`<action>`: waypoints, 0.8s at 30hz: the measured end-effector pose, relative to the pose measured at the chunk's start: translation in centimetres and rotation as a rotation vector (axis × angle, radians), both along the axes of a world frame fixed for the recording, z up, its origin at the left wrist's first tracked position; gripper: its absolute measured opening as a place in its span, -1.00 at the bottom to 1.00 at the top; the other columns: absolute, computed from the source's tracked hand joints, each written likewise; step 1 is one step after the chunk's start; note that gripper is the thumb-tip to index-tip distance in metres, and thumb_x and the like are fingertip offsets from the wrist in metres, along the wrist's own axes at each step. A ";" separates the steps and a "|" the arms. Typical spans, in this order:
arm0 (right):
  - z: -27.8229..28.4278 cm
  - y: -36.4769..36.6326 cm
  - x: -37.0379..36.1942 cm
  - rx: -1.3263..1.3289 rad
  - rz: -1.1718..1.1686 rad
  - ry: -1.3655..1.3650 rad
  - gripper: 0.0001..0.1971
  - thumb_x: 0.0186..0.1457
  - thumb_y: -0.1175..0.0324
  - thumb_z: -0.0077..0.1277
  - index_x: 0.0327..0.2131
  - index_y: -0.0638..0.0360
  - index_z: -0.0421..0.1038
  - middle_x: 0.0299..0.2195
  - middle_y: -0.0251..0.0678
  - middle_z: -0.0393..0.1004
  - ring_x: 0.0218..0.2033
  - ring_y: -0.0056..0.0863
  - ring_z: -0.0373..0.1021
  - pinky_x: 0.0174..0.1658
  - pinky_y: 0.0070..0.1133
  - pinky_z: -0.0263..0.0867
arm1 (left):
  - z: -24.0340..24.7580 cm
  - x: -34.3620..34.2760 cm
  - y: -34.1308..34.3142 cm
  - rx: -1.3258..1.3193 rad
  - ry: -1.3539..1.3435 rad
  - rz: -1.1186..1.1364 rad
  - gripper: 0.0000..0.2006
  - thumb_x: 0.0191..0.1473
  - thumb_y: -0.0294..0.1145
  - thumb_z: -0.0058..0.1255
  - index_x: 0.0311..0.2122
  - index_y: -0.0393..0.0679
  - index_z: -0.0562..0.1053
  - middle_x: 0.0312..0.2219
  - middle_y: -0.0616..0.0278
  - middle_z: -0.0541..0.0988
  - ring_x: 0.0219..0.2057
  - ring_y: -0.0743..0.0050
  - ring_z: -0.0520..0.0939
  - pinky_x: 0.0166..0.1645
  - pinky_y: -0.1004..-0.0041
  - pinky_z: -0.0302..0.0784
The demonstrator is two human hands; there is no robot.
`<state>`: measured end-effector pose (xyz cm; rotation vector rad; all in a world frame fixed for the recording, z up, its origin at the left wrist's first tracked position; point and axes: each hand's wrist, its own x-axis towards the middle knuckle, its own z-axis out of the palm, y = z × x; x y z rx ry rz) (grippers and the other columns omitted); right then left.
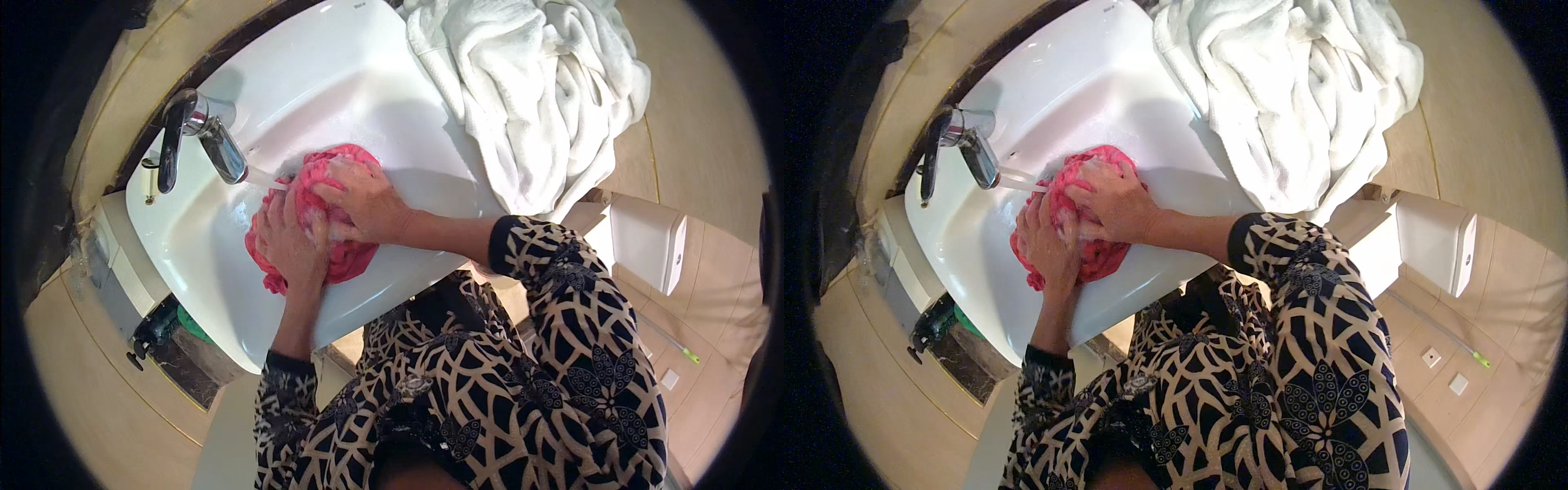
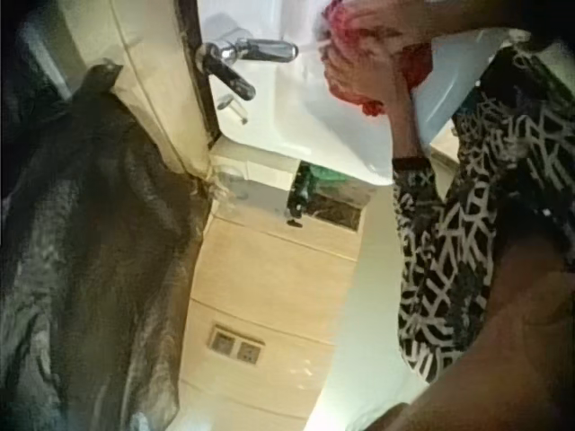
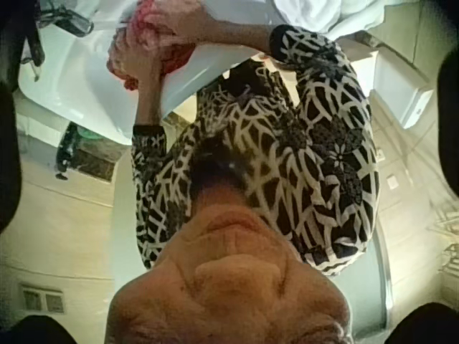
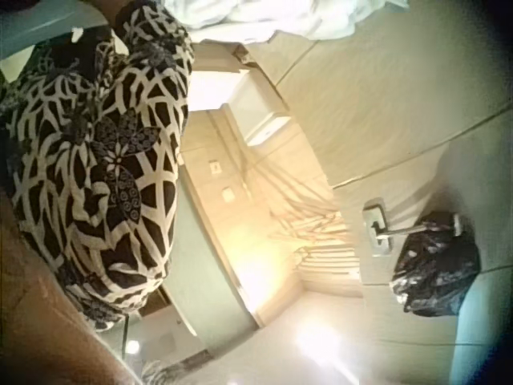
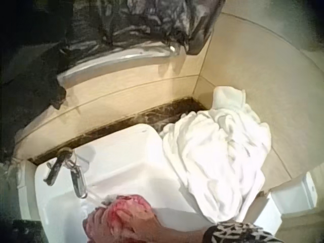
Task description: The person hand-washes a pink garment in a bathroom sink. They repeatedly wet, scrub, and wring the fabric under running water, then rinse and wring it again before placing it aside.
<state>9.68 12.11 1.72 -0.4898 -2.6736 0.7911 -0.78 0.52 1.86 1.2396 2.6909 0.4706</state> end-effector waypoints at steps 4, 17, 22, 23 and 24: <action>-3.0 1.2 -2.4 0.082 -0.138 0.180 -0.69 -0.31 0.15 0.07 -0.40 0.01 0.36 -0.40 -0.24 0.39 -0.37 -0.28 0.35 -0.31 -0.34 0.24 | -1.6 -2.0 2.3 -0.299 -0.109 0.104 -0.65 -0.14 -0.04 -0.12 -0.29 -0.05 0.43 -0.24 0.06 0.43 -0.15 0.03 0.38 -0.13 0.11 0.20; -2.9 5.2 -10.7 -0.663 -0.048 -0.113 -0.62 -0.21 0.07 -0.10 -0.36 0.10 0.44 -0.32 -0.11 0.42 -0.21 -0.21 0.32 -0.14 -0.46 0.22 | -6.8 -11.1 1.9 0.473 -0.683 0.415 -0.69 0.01 -0.19 -0.19 -0.38 -0.26 0.43 -0.43 0.00 0.51 -0.39 0.15 0.53 -0.30 0.30 0.42; 1.0 0.3 -12.0 -0.313 0.199 -0.274 -0.61 -0.24 0.08 -0.08 -0.35 0.12 0.46 -0.29 -0.17 0.40 -0.10 -0.24 0.24 -0.06 -0.37 0.15 | -0.4 -9.0 -6.7 0.644 -1.139 0.193 -0.69 0.02 -0.27 -0.16 -0.22 -0.30 0.40 -0.33 0.18 0.47 -0.23 0.40 0.44 -0.07 0.47 0.29; 1.6 -0.9 -11.4 -0.143 0.214 -0.271 -0.61 -0.24 0.07 -0.08 -0.37 0.11 0.47 -0.27 -0.16 0.38 -0.08 -0.21 0.21 -0.07 -0.28 0.13 | 0.8 -8.8 -6.9 0.550 -1.052 0.224 -0.65 0.02 -0.24 -0.15 -0.19 -0.31 0.39 -0.28 0.15 0.45 -0.19 0.37 0.42 -0.05 0.45 0.26; 1.6 -1.5 -10.3 0.036 0.216 -0.285 -0.62 -0.24 0.06 -0.08 -0.38 0.11 0.48 -0.25 -0.15 0.37 -0.06 -0.19 0.19 -0.09 -0.19 0.11 | 1.6 -8.4 -6.4 0.462 -0.983 0.244 -0.62 0.01 -0.20 -0.13 -0.17 -0.31 0.38 -0.24 0.11 0.43 -0.15 0.34 0.40 -0.02 0.43 0.24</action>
